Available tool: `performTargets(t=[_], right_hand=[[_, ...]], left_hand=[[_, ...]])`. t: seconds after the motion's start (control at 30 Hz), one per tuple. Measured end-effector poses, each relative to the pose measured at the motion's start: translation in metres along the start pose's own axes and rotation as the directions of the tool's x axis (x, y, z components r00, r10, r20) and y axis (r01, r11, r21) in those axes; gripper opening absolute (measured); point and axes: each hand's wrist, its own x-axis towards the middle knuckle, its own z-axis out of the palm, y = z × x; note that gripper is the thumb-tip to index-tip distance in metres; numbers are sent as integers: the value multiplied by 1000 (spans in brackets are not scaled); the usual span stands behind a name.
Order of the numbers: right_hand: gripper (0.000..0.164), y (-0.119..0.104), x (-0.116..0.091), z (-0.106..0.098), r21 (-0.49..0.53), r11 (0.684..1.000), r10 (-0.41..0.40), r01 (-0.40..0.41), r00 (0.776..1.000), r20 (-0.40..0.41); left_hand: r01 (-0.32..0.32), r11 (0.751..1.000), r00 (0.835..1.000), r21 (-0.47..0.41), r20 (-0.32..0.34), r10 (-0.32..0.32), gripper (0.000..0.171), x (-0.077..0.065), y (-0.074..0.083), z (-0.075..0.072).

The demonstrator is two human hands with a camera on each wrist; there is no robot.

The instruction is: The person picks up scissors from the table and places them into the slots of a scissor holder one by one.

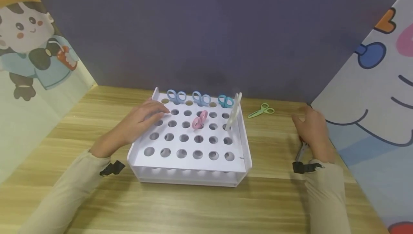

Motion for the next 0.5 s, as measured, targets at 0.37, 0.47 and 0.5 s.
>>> performTargets(t=[0.37,0.47,0.5], right_hand=[[64,57,-5,15,-97,985,157,-144,977,143],[68,67,-3,21,-114,981,173,-154,969,176],[70,70,-3,22,-119,979,189,-168,962,198]], left_hand=[[8,1000,1000,5,17,-8,29,1,1,0],[9,1000,1000,7,12,-9,29,1,1,-1],[7,1000,1000,8,10,-7,29,1,1,-1]])
